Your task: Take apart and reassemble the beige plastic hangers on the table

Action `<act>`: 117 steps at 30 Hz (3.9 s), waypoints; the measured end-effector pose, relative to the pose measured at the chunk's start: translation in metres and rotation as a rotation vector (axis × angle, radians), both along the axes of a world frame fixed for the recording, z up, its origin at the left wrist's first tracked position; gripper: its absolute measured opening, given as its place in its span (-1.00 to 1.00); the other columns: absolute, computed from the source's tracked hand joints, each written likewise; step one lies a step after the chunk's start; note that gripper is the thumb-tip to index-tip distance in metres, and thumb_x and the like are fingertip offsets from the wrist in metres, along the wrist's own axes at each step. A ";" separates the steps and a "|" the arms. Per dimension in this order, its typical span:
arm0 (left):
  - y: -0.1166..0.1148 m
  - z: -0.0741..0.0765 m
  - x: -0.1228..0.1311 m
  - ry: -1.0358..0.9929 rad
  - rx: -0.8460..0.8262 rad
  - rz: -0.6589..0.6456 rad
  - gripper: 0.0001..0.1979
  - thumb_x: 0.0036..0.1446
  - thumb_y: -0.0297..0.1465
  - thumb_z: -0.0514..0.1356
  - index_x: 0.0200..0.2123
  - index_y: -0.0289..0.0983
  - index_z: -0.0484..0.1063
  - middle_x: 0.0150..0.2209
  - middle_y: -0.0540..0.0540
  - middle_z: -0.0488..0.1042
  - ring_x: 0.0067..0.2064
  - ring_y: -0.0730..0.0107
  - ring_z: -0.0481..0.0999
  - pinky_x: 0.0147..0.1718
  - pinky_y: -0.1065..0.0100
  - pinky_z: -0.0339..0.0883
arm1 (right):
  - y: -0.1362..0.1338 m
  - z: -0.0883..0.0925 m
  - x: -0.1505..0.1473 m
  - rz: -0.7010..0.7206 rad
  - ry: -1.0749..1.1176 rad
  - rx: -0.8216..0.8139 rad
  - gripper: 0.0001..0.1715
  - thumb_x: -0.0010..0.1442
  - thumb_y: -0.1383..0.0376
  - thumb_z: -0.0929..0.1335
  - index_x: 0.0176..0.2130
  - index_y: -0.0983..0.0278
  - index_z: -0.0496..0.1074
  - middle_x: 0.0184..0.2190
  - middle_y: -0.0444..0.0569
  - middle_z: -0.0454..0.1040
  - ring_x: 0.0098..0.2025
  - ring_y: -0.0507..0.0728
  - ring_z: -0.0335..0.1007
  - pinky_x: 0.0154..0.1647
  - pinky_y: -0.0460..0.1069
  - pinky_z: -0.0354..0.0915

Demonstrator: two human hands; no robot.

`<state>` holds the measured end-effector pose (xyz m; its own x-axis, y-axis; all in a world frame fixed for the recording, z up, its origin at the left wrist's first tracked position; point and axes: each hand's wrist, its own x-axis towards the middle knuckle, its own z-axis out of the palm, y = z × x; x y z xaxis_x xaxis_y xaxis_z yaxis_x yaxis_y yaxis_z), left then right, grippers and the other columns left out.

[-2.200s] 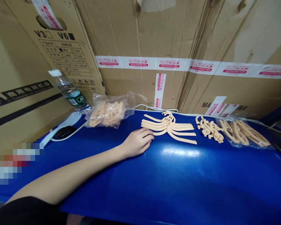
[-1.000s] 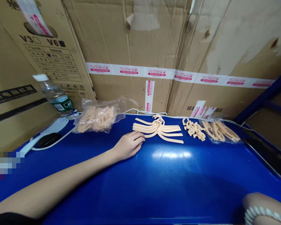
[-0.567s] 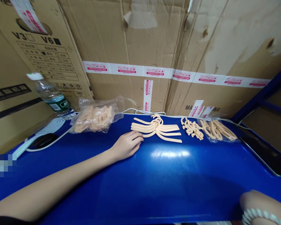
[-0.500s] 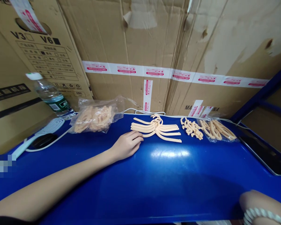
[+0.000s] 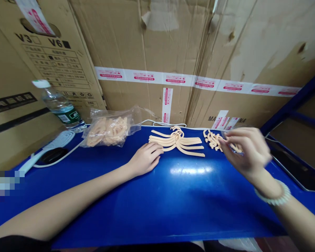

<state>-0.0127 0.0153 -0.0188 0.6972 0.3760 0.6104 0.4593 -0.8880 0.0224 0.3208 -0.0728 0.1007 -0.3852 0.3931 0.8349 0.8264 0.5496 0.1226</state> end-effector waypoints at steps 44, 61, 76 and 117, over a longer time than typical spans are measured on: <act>0.005 -0.004 -0.001 0.000 -0.229 0.005 -0.76 0.36 -0.48 0.04 -0.01 -0.31 0.46 -0.15 -0.22 0.48 -0.11 0.18 0.49 -0.10 0.15 0.44 | 0.049 -0.080 0.035 -0.031 0.882 -0.368 -0.81 0.21 0.12 0.46 -0.19 0.14 0.53 -0.33 -0.04 0.57 -0.44 0.19 0.52 -0.42 0.10 0.46; -0.001 -0.001 0.003 -0.156 -0.382 -0.032 -0.74 0.40 -0.48 -0.01 0.05 -0.27 0.39 -0.13 -0.18 0.38 -0.12 0.26 0.46 -0.09 0.23 0.44 | 0.029 -0.083 0.000 0.265 1.236 -0.754 -0.59 0.01 0.14 0.60 -0.17 0.14 0.49 -0.32 -0.14 0.50 -0.32 0.12 0.55 -0.11 0.12 0.54; -0.001 -0.001 0.002 -0.214 -0.408 -0.007 -0.82 0.36 -0.53 0.03 -0.06 -0.26 0.36 -0.11 -0.15 0.36 -0.09 0.26 0.44 -0.06 0.25 0.39 | 0.040 -0.098 0.007 0.268 1.407 -1.103 -0.56 -0.24 0.16 0.70 -0.38 0.22 0.57 -0.37 -0.08 0.58 -0.23 0.17 0.59 0.02 0.12 0.52; -0.002 -0.002 0.001 -0.208 -0.293 -0.053 -0.81 0.36 -0.58 0.01 -0.07 -0.27 0.35 -0.12 -0.18 0.40 -0.06 0.22 0.45 -0.07 0.21 0.41 | 0.035 -0.093 0.001 0.261 1.347 -1.369 -0.46 -0.30 0.09 0.71 -0.46 0.28 0.48 -0.38 0.02 0.64 -0.34 0.11 0.61 -0.26 -0.07 0.55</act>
